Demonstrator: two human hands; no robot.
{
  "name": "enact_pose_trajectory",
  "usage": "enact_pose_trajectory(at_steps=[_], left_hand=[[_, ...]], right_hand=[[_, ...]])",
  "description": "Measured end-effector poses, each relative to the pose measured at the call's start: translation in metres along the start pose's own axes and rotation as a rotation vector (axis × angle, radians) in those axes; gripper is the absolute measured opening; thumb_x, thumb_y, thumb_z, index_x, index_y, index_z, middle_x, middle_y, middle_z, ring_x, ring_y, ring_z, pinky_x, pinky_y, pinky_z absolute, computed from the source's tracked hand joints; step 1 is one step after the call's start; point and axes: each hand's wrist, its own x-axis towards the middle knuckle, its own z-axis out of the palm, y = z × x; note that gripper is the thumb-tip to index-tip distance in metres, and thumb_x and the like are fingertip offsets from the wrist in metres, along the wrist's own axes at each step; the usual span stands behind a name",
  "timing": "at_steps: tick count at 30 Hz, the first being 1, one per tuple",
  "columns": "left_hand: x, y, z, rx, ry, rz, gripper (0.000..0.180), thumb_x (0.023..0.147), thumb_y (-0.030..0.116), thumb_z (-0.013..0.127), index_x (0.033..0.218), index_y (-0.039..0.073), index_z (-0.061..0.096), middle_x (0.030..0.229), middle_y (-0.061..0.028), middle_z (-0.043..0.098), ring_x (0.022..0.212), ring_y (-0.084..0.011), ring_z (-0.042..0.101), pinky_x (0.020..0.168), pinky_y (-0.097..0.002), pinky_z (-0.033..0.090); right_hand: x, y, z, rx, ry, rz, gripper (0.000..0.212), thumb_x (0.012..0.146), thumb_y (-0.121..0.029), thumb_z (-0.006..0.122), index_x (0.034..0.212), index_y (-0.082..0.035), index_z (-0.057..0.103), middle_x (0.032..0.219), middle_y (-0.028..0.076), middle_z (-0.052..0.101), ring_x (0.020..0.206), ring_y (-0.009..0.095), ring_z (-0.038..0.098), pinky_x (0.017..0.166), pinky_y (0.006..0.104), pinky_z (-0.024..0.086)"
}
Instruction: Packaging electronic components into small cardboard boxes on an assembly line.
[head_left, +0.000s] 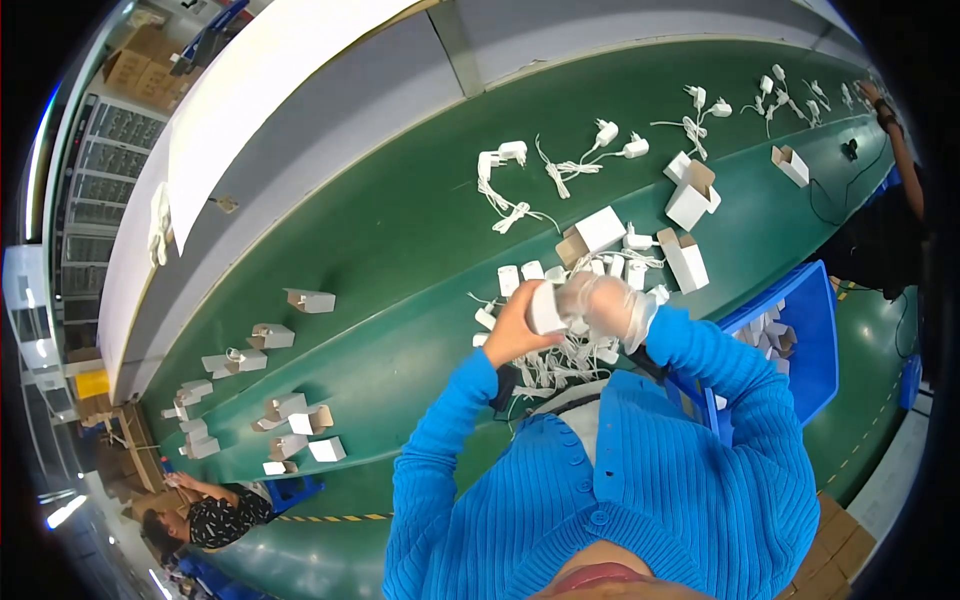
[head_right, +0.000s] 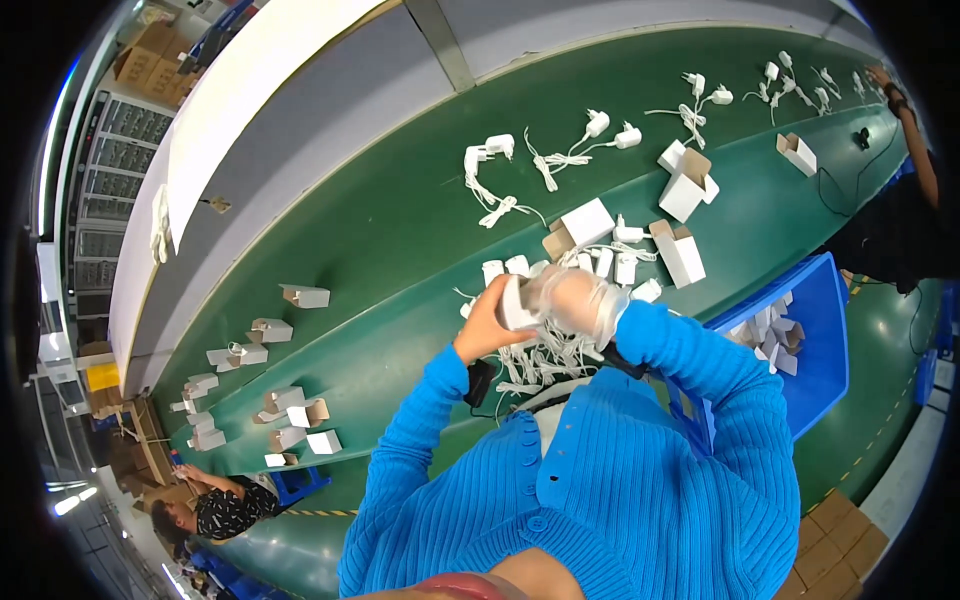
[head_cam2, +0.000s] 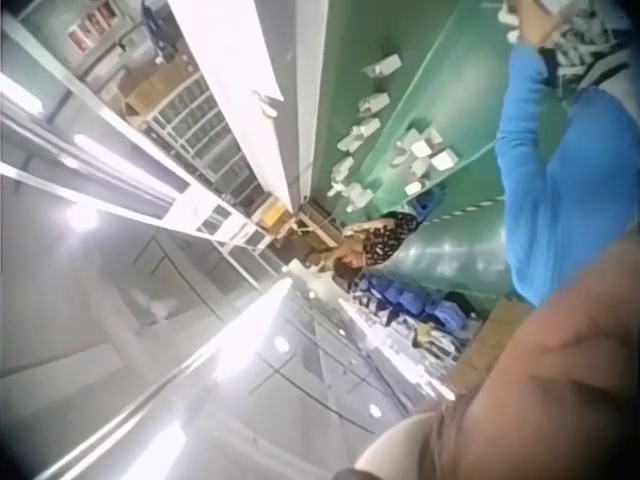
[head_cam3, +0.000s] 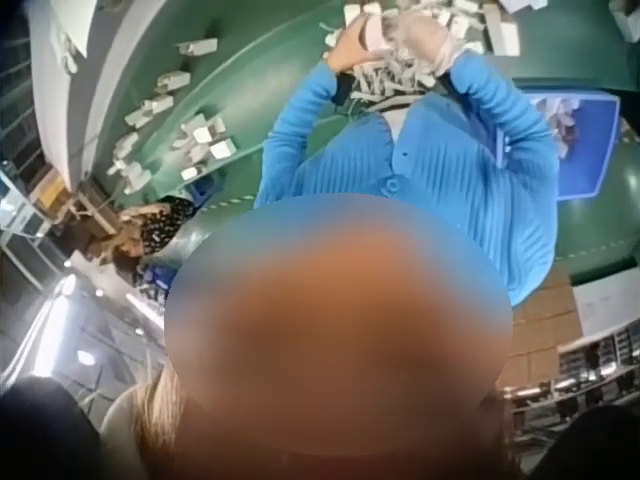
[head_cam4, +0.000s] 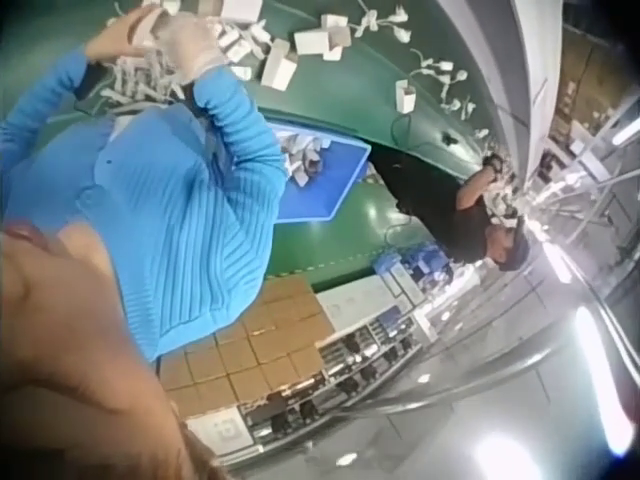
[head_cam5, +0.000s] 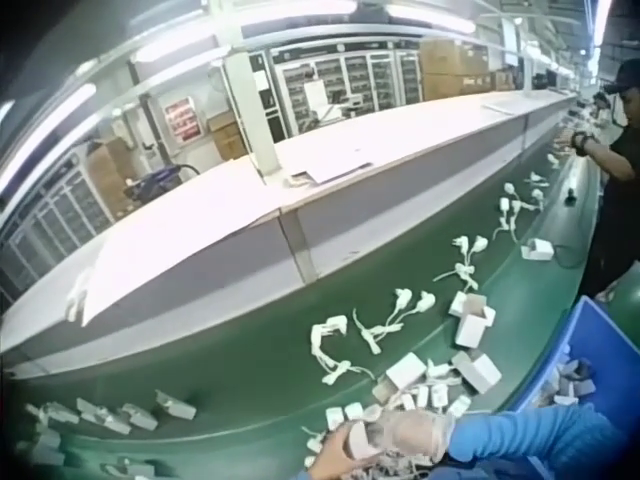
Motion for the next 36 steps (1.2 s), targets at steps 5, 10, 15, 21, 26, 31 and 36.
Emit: enact_pose_trajectory(at_steps=[5,10,15,21,26,31,36], left_hand=[[0.01,0.002,-0.01,0.225,0.103,0.148,0.075,0.056,0.019,0.083,0.118,0.003,0.045,0.112,-0.0127,0.053,0.105,-0.0245,0.052,0.09,-0.0353,0.041],[0.039,-0.037,-0.103,0.116,0.525,0.164,0.073,0.062,0.013,0.079,0.122,0.005,0.04,0.112,-0.0107,0.051,0.103,-0.0219,0.052,0.087,-0.0348,0.044],[0.025,-0.118,-0.174,-0.203,0.699,-0.031,0.077,0.064,0.011,0.079,0.126,0.004,0.034,0.115,-0.008,0.047,0.106,-0.02,0.049,0.09,-0.0336,0.043],[0.001,-0.131,-0.153,-0.134,0.605,-0.049,0.083,0.065,0.01,0.078,0.131,0.005,0.028,0.124,-0.0107,0.044,0.114,-0.0211,0.044,0.096,-0.0349,0.037],[-0.028,-0.063,-0.129,0.284,1.009,-0.07,0.078,0.072,0.004,0.07,0.136,0.01,0.025,0.129,-0.0125,0.042,0.119,-0.0239,0.042,0.099,-0.0403,0.03],[-0.059,-0.027,-0.095,0.158,1.303,0.0,0.069,0.078,-0.002,0.059,0.136,0.011,0.025,0.131,-0.0133,0.039,0.118,-0.0249,0.041,0.096,-0.0398,0.033],[-0.082,-0.027,-0.074,0.018,1.289,0.011,0.062,0.081,-0.005,0.05,0.136,0.01,0.026,0.129,-0.0128,0.041,0.114,-0.0236,0.045,0.091,-0.0347,0.038]], right_hand=[[0.028,-0.016,0.004,-0.121,0.025,0.251,0.036,0.069,-0.002,0.063,0.105,-0.006,0.058,0.104,0.015,0.058,0.091,0.031,0.059,0.074,0.0369,0.05],[0.057,0.055,-0.005,0.292,0.629,0.312,0.03,0.076,-0.008,0.06,0.106,-0.002,0.057,0.101,0.017,0.061,0.093,0.031,0.06,0.08,0.0354,0.049],[0.172,0.098,0.018,0.137,0.03,0.995,0.031,0.085,-0.014,0.058,0.113,0.0,0.054,0.104,0.015,0.061,0.092,0.026,0.062,0.081,0.0352,0.048],[0.193,0.161,0.093,0.79,0.647,1.117,0.031,0.084,-0.014,0.059,0.113,-0.002,0.055,0.084,0.01,0.063,0.08,0.019,0.062,0.072,0.0329,0.05],[0.158,0.183,0.082,0.67,0.519,0.795,0.028,0.089,-0.022,0.054,0.104,0.001,0.054,0.087,0.011,0.062,0.078,0.024,0.061,0.073,0.035,0.049],[0.108,0.191,0.079,0.55,0.378,0.908,0.025,0.081,-0.014,0.06,0.101,0.0,0.056,0.082,0.012,0.061,0.079,0.018,0.06,0.075,0.031,0.05],[0.151,0.146,0.06,0.504,0.475,1.157,0.035,0.081,-0.029,0.062,0.097,0.001,0.057,0.089,0.016,0.063,0.085,0.027,0.061,0.076,0.0371,0.049]])
